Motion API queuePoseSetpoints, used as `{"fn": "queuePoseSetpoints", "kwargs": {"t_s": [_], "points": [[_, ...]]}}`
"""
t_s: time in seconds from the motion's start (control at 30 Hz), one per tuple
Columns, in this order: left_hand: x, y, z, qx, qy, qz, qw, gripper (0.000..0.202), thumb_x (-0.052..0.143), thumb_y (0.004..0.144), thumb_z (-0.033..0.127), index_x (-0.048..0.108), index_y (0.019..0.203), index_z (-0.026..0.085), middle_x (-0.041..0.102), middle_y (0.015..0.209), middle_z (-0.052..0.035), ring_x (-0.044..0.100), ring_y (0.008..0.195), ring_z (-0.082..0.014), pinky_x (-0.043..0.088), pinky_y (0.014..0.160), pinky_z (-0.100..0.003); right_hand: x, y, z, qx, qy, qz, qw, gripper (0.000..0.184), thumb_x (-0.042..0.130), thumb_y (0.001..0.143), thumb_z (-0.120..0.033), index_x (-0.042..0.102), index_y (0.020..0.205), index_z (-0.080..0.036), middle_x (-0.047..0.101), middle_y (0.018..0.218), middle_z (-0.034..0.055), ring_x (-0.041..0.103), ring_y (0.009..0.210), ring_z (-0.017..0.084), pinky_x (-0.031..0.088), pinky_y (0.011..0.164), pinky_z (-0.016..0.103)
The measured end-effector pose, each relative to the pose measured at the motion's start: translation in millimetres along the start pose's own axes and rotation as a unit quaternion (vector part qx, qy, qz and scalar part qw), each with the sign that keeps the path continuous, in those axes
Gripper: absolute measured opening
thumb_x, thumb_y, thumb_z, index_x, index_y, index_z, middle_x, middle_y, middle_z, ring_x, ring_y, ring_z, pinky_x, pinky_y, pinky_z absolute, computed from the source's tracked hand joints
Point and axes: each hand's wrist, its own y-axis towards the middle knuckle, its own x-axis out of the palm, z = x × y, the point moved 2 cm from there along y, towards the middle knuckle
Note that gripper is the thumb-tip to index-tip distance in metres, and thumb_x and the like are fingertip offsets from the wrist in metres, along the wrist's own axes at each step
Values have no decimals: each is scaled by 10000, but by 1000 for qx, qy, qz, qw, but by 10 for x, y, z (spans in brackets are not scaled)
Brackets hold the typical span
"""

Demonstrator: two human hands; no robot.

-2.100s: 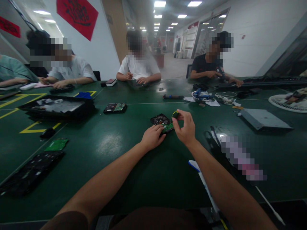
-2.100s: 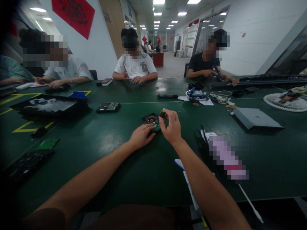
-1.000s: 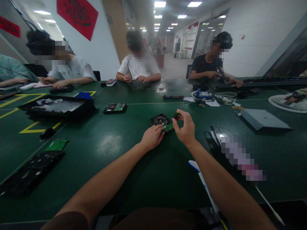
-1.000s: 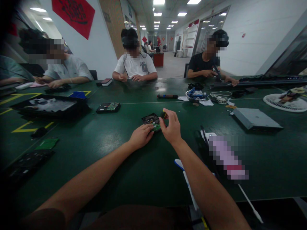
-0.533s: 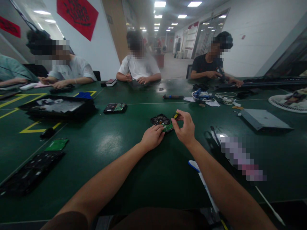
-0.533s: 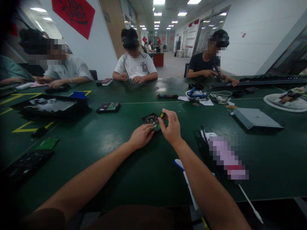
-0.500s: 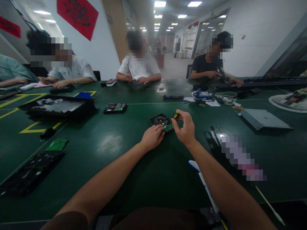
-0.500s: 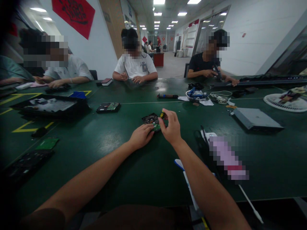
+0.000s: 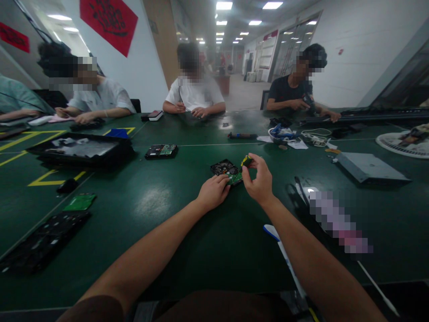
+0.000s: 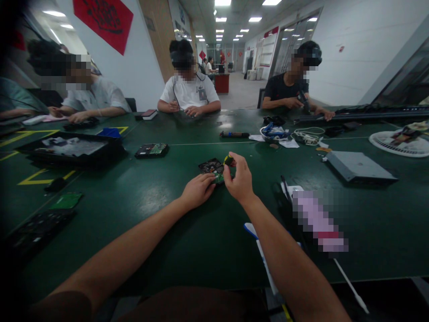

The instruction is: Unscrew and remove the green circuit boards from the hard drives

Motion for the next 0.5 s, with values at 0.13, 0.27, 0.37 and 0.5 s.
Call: {"fn": "queuePoseSetpoints", "kwargs": {"t_s": [0.13, 0.27, 0.37, 0.5], "points": [[2, -1, -6, 1, -3, -1, 1000, 322, 498, 1013, 298, 626, 1289, 193, 656, 1333, -105, 623, 1209, -261, 541, 1033, -432, -3, 4, 13, 1, -9, -3, 1000, 465, 626, 956, -312, 491, 1398, -264, 631, 1258, 114, 680, 1000, 248, 647, 833, 456], [7, -5, -8, -2, 0, 3, 1000, 319, 498, 1017, 308, 628, 1285, 195, 659, 1332, -98, 621, 1217, -261, 538, 1042, -433, 2, 1, 8, -6, -16, -4, 1000, 460, 614, 961, -306, 492, 1402, -268, 629, 1262, 115, 670, 1045, 259, 647, 844, 465], [12, -5, -7, 0, 0, 5, 1000, 313, 497, 1018, 310, 632, 1274, 190, 660, 1331, -97, 623, 1212, -259, 541, 1038, -430, 7, -5, 9, -4, -11, 7, 1000, 470, 588, 969, -278, 468, 1423, -252, 625, 1278, 124, 681, 1024, 252, 643, 855, 465], [12, -1, -7, -1, 1, 8, 1000, 300, 493, 1021, 306, 638, 1257, 190, 662, 1328, -96, 628, 1207, -259, 541, 1036, -431, 2, 3, 3, -3, -7, 2, 1000, 461, 616, 962, -292, 493, 1405, -270, 623, 1253, 111, 675, 1028, 254, 640, 857, 464]]}}
